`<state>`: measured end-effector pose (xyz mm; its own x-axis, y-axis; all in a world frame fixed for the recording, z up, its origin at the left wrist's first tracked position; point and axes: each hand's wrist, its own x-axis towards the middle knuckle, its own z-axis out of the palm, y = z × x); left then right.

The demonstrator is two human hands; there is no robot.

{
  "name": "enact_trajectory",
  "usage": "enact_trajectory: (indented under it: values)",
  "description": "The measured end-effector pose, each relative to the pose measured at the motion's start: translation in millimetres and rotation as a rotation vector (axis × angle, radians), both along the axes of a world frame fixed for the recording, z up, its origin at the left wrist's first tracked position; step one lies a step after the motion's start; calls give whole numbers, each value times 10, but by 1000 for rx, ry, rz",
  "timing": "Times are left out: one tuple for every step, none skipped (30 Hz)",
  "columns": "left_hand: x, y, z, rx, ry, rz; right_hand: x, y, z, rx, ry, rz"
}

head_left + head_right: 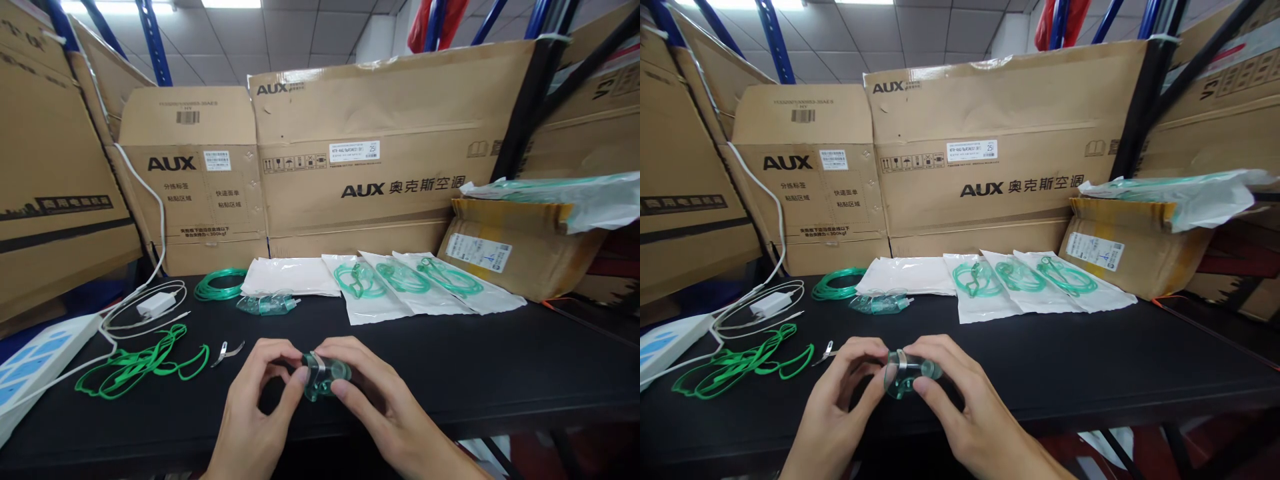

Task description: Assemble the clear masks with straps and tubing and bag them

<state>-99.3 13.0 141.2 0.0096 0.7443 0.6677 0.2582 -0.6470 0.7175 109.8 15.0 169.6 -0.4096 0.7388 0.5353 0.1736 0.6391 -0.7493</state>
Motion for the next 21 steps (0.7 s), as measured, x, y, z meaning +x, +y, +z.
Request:
enact_trajectory:
  values:
    - [9, 5, -18, 29, 29, 17, 1, 1, 4, -3, 7, 8]
    - [15, 9, -29, 48, 52, 32, 2, 1, 6, -7, 14, 16]
    - [18, 10, -34, 59, 63, 48, 1, 1, 6, -10, 20, 23]
    - [19, 9, -32, 68, 65, 62, 1, 0, 5, -16, 22, 31]
    - [16, 6, -25, 75, 66, 75, 1, -3, 3, -25, 20, 38]
    - [12, 3, -14, 82, 73, 82, 2, -7, 1, -38, 16, 41]
    - [8, -1, -1, 86, 88, 86, 3, -13, 0, -55, 11, 41]
    - [3, -4, 13, 93, 107, 89, 5, -20, 0, -73, 7, 42]
    - [-1, -6, 26, 102, 126, 86, 8, -28, 3, -93, 3, 45]
    - [-5, -6, 37, 113, 137, 84, 11, -37, 7, -111, -2, 51]
    - [-7, -4, 45, 124, 141, 80, 14, -45, 13, -124, -6, 57]
    - [-7, -1, 50, 135, 139, 76, 18, -52, 20, -135, -10, 63]
    - [-7, 3, 52, 143, 137, 72, 23, -57, 26, -139, -17, 68]
    - [-5, 7, 52, 148, 135, 67, 27, -60, 31, -142, -25, 69]
    - [-3, 11, 52, 148, 137, 64, 32, -60, 34, -142, -35, 70]
    - [1, 14, 53, 148, 139, 62, 36, -58, 33, -142, -43, 70]
    - [4, 16, 56, 147, 142, 59, 38, -53, 31, -143, -48, 73]
    - [8, 15, 61, 147, 146, 56, 38, -48, 29, -142, -50, 79]
    - [12, 12, 68, 150, 151, 53, 34, -44, 28, -142, -50, 85]
    - [16, 7, 77, 154, 159, 49, 28, -41, 30, -142, -47, 90]
    - [21, 1, 87, 157, 169, 44, 18, -40, 37, -144, -46, 88]
